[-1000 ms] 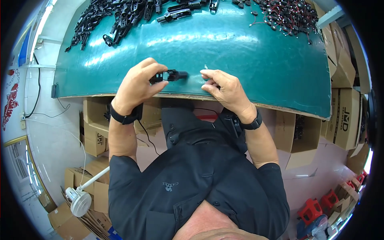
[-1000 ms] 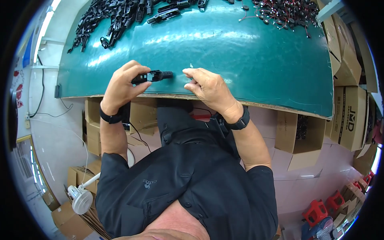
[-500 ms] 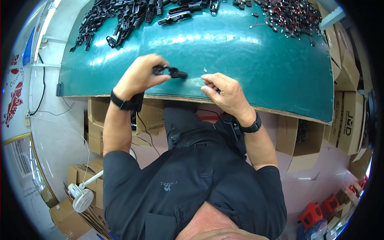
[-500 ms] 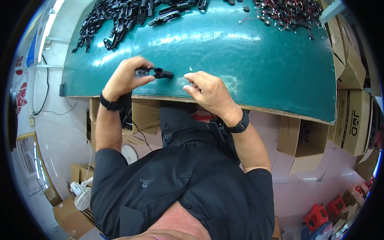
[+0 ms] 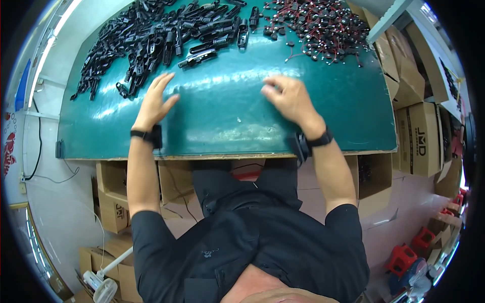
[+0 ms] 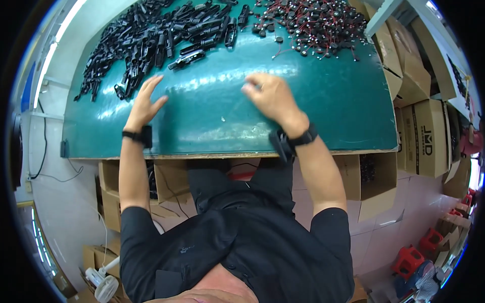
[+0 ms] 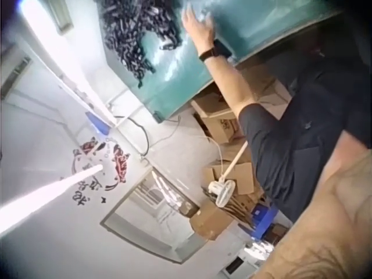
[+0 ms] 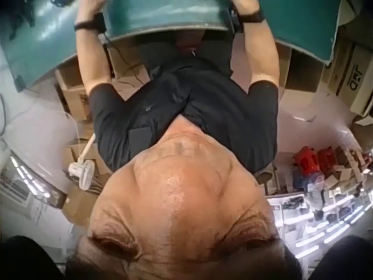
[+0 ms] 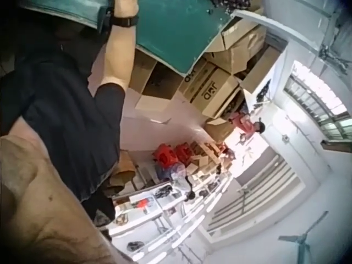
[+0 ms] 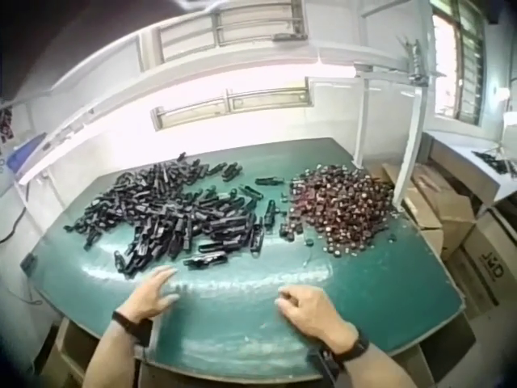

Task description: The person picks up a black plastic housing and a small speaker with wires, inserts the speaker into the housing, and presses the parts together by hand. They then place the assembled unit on the table and repeat the process.

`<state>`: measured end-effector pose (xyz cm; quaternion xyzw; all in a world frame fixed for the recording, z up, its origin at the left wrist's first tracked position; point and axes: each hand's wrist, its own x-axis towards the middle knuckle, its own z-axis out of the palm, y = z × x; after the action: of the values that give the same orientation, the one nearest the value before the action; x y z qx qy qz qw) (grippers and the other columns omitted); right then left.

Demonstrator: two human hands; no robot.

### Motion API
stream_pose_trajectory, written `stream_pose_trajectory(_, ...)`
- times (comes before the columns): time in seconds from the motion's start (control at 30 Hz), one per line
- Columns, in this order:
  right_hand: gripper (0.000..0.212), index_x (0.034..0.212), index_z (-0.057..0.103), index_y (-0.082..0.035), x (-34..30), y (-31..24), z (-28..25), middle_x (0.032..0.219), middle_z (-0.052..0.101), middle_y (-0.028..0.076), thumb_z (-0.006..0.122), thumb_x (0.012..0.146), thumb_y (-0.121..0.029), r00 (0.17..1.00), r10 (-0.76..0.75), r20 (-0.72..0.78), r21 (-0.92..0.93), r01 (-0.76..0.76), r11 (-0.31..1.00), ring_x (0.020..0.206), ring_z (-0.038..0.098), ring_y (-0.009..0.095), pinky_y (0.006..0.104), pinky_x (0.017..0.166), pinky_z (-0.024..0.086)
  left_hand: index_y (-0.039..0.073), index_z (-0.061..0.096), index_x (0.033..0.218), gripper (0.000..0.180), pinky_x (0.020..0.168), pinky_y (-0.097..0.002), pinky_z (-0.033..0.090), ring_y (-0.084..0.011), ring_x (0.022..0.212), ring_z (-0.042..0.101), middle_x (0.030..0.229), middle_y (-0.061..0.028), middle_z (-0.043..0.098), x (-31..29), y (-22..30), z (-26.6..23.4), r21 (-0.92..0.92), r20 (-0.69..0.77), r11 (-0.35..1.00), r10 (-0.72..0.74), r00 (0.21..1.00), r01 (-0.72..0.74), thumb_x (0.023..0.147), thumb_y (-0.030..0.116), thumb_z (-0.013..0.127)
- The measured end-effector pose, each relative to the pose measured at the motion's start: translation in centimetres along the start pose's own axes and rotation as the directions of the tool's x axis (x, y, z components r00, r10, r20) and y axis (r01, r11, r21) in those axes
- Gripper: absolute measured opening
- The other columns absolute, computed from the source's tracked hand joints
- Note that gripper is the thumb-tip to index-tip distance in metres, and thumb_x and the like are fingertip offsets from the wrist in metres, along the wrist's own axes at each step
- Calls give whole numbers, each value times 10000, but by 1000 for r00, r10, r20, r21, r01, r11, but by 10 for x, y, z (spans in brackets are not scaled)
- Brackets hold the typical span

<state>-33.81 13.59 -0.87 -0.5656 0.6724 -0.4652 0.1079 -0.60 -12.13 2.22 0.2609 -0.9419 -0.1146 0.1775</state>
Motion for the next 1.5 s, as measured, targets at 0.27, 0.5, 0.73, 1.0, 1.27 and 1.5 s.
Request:
stream_pose_trajectory(0.27, 343, 1264, 727, -82, 107, 75, -23, 1216, 722, 159, 740, 960, -242, 958, 137, -251, -514, -252, 820, 1090, 709, 367, 470, 941, 576, 79, 645, 1375, 482, 1056, -448, 527, -395, 1231, 654, 1315, -194, 687, 77, 4, 50, -4, 24, 992, -125, 992, 125, 910, 118, 768)
stream_pose_trajectory(0.5, 330, 1252, 726, -84, 97, 74, -17, 1125, 711, 157, 752, 958, -230, 986, 149, 78, -621, -69, 781, 1045, 715, 337, 464, 906, 579, 71, 657, 1300, 411, 917, -478, 550, -402, 1099, 669, 1151, -172, 700, 3, 50, 14, -84, 157, 987, -120, 980, 134, 908, 118, 769)
stream_pose_trajectory(0.73, 240, 1150, 745, -54, 20, 7, 7, 926, 704, 95, 767, 980, -222, 995, 12, 94, -210, 8, 978, 817, 701, 205, 341, 751, 569, 74, 658, 1299, 403, 911, -478, 541, -405, 1070, 662, 1140, -168, 691, -62, 81, 2, -189, 162, 971, -119, 980, 149, 909, 101, 757)
stream_pose_trajectory(1.0, 182, 1156, 733, -30, -40, -27, 29, 951, 724, 14, 740, 1029, -159, 937, 329, 115, 304, -349, 886, 757, 661, 69, 243, 631, 539, 78, 659, 1371, 439, 961, -426, 517, -363, 1057, 636, 1118, -162, 660, -85, 104, 7, -315, 130, 935, -126, 983, 162, 936, 40, 702)
stream_pose_trajectory(1.27, 245, 1243, 722, -37, -52, -26, 33, 976, 710, 16, 744, 1023, -141, 931, 356, 75, 392, -356, 848, 773, 670, 68, 231, 645, 551, 78, 757, 1238, 329, 952, -409, 537, -349, 1092, 635, 1178, -160, 658, -75, 75, 28, 24, -168, 1000, 22, 986, -18, 917, 24, 708)
stream_pose_trajectory(1.5, 241, 1242, 717, -34, -53, -27, 32, 1003, 706, 27, 734, 1019, -125, 926, 367, 86, 446, -365, 817, 781, 678, 76, 234, 653, 560, 80, 762, 1266, 349, 963, -382, 536, -322, 1105, 635, 1197, -142, 646, -66, 95, 33, -342, -53, 938, -82, 995, 59, 921, 42, 740)
